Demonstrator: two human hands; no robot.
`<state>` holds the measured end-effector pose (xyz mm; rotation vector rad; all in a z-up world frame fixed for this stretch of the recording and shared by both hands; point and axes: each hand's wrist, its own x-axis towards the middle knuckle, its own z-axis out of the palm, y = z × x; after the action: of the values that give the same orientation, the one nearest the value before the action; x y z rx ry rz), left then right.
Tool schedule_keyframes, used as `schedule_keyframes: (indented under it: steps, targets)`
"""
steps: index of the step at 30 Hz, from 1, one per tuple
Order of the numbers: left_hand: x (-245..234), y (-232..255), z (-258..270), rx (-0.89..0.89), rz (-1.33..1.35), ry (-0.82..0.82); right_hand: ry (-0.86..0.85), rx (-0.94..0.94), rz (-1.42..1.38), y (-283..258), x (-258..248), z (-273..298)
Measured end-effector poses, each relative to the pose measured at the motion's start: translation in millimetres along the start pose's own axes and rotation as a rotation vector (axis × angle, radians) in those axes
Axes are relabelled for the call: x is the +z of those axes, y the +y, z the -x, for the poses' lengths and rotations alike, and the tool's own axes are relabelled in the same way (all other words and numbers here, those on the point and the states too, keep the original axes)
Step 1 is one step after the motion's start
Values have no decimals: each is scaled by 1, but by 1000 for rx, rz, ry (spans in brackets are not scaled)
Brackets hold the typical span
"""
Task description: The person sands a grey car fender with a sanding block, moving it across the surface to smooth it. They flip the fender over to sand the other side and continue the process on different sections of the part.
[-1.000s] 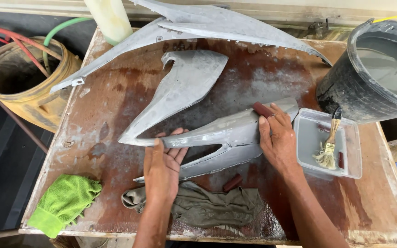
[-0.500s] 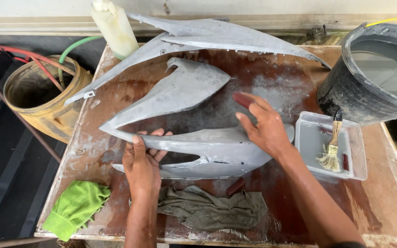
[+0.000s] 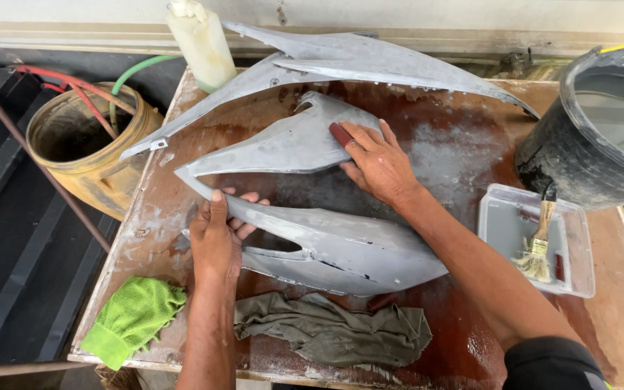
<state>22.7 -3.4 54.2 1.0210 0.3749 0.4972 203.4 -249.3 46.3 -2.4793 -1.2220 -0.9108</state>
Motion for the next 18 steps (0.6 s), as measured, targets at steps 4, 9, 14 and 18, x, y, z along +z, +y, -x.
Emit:
schedule_keyframes:
  steps: [4, 9, 14, 18]
  targets:
    - [-2, 12, -17, -26, -41, 12, 143, -130, 63, -6, -1, -3]
    - [-16, 19, -60, -62, -123, -88, 211, -195, 56, -20, -16, 3]
    - [-19, 16, -96, -131, -216, -89, 225, -166, -10, -42, -37, 10]
    - [-9, 14, -117, -111, -341, -119, 218, -102, 24, -57, -45, 16]
